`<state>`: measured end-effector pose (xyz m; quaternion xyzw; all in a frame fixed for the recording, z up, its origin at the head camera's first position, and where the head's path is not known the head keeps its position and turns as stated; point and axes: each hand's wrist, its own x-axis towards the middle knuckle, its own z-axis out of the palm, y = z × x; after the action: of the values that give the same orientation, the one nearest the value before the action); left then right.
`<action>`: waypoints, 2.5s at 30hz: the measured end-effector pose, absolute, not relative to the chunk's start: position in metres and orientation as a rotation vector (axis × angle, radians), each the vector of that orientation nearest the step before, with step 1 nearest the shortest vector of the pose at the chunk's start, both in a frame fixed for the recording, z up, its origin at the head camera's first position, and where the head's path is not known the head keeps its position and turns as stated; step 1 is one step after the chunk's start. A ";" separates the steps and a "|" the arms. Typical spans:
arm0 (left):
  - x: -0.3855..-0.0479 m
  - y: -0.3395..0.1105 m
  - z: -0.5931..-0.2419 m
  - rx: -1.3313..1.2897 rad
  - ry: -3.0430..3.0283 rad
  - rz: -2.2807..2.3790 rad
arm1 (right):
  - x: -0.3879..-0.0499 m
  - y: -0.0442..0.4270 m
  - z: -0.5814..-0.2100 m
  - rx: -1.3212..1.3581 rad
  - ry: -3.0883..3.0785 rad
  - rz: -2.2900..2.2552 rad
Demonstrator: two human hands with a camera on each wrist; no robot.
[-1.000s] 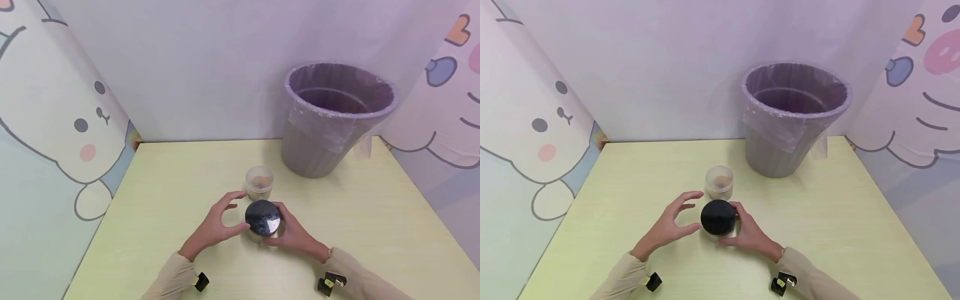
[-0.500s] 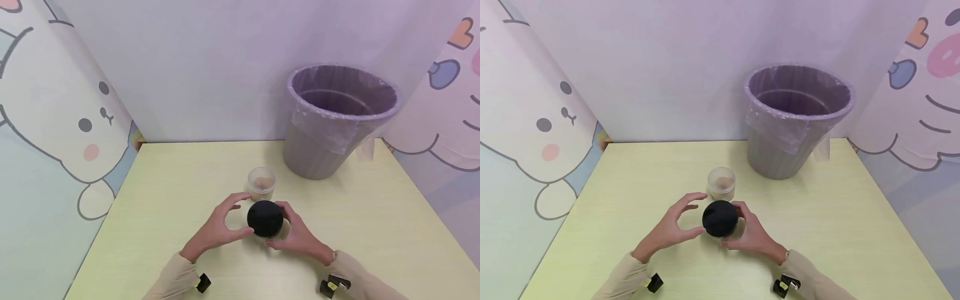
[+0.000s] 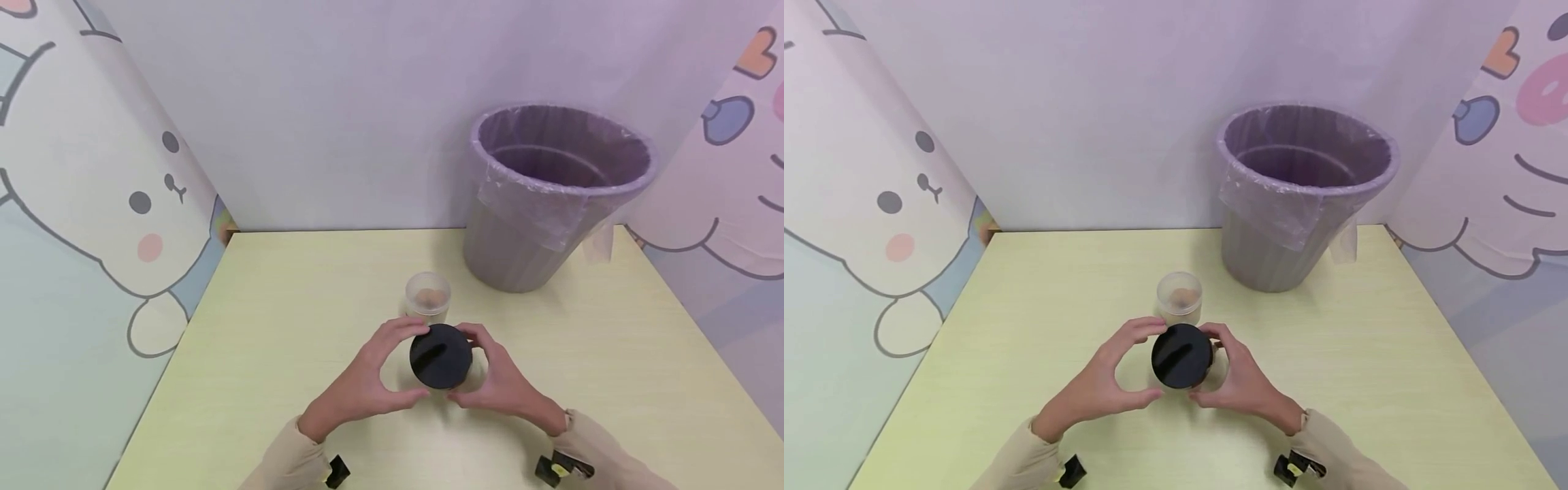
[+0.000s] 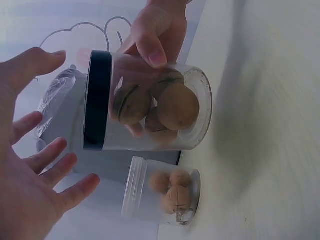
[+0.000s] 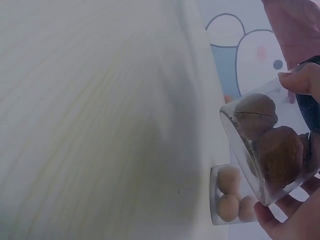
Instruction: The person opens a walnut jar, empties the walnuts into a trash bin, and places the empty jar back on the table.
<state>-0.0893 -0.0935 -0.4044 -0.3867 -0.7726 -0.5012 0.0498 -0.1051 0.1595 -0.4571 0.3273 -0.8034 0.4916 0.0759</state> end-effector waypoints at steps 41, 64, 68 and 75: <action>-0.074 -0.078 -0.391 -1.186 -2.302 -1.310 | -0.087 0.155 -0.409 1.207 -2.429 1.048; -0.075 -0.077 -0.393 -1.138 -2.234 -1.284 | -0.089 0.153 -0.411 1.152 -2.318 1.077; -0.073 -0.075 -0.394 -1.023 -2.250 -1.343 | -0.089 0.151 -0.412 1.112 -2.278 1.063; -0.068 -0.068 -0.396 -0.756 -2.372 -1.454 | -0.091 0.146 -0.415 1.053 -2.192 0.990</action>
<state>-0.0683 -0.0678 -0.3956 -0.2601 -0.8158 -0.5002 0.1288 -0.0912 0.1460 -0.4149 0.3877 -0.8072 0.3646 0.2554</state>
